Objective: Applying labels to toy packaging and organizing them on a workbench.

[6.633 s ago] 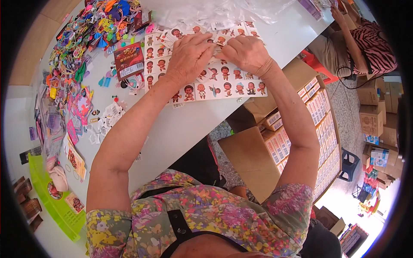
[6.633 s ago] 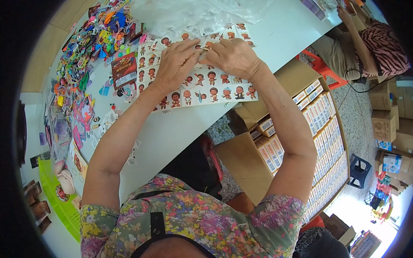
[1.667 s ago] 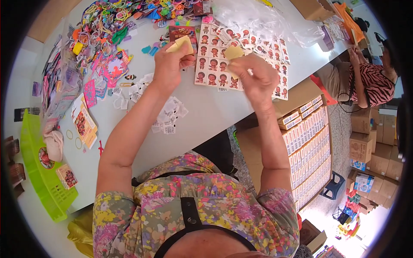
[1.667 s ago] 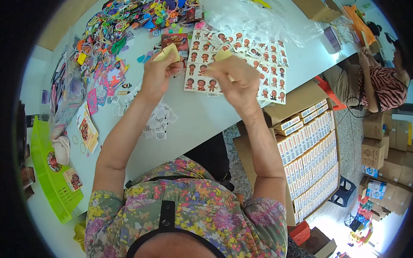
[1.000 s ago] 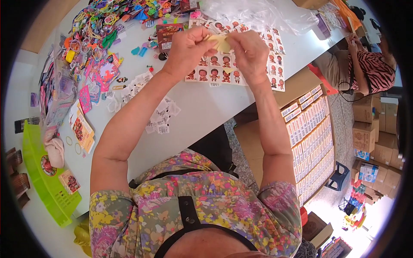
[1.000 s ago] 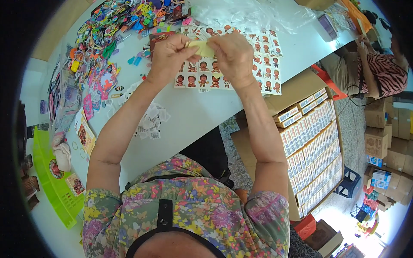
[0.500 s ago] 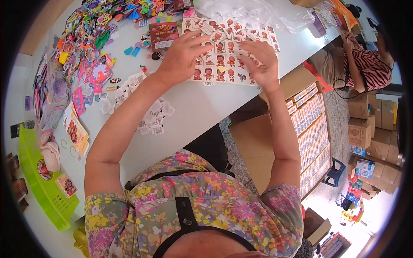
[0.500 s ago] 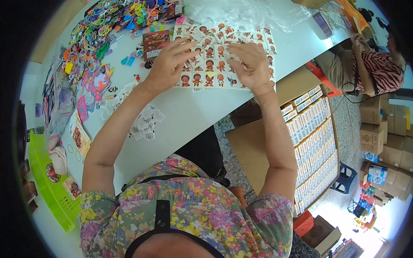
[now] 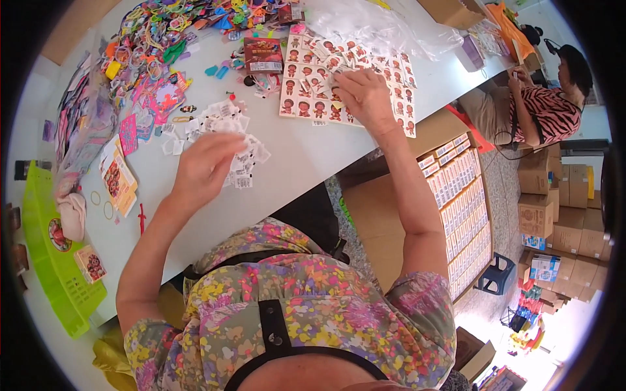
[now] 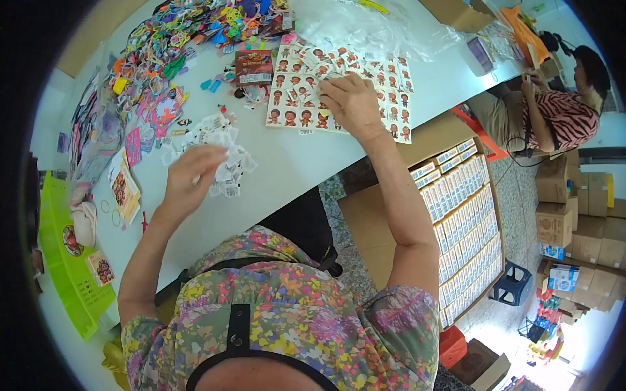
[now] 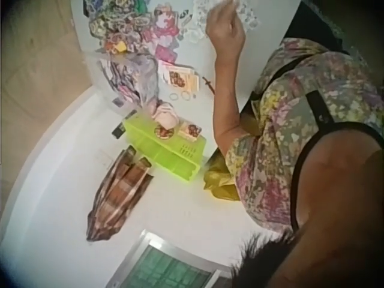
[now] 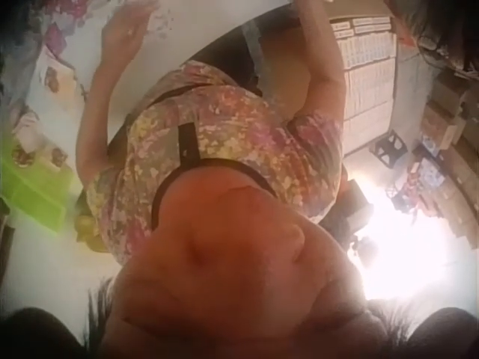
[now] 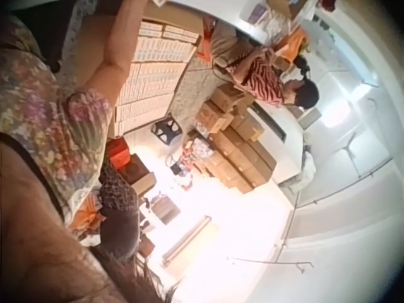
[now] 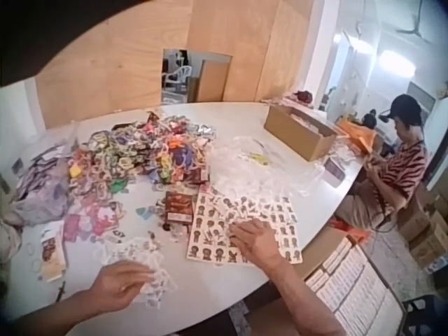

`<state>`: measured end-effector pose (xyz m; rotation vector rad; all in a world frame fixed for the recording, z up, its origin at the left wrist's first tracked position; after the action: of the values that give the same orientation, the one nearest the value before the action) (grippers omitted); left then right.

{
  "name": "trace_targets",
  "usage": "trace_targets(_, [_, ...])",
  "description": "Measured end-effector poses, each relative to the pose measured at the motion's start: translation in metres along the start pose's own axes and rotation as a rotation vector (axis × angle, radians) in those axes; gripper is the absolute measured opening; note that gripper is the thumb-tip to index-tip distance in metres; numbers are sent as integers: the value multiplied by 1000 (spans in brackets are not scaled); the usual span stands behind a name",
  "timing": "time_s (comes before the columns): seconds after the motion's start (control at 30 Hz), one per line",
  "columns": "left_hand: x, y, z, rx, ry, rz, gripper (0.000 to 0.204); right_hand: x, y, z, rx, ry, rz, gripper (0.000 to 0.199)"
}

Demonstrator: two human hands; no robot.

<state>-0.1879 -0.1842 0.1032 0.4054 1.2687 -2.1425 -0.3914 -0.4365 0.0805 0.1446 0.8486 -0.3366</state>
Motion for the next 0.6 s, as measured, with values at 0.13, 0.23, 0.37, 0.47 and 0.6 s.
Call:
trace_targets(0.13, [-19, -17, -67, -171, 43, -11, 28, 2, -23, -13, 140, -36, 106, 17])
trace_targets(0.23, [-31, -28, -112, -310, -81, -10, 24, 0, -16, -5, 209, -59, 65, 20])
trace_targets(0.37, [-39, -35, -157, -504, -231, -40, 20, -12, 43, 18, 100, -52, 173, 19])
trace_targets(0.47, [-45, -32, -166, -546, -344, -56, 17, 10, 95, 21, -15, 49, 299, 22])
trace_targets(0.6, [-62, -29, -165, -520, -478, 16, 18, 33, 179, 30, -261, 248, 332, 30])
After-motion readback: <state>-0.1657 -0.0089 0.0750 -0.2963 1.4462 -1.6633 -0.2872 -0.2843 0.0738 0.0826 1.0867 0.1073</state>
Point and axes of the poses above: each hand's wrist, its own z-axis towards the middle knuckle, its own x-axis out of the palm, y = z × x, the point moved 3 cm from there along z, towards the middle knuckle, and after that the axes turned 9 degrees about -z, right-handed, at the moved point
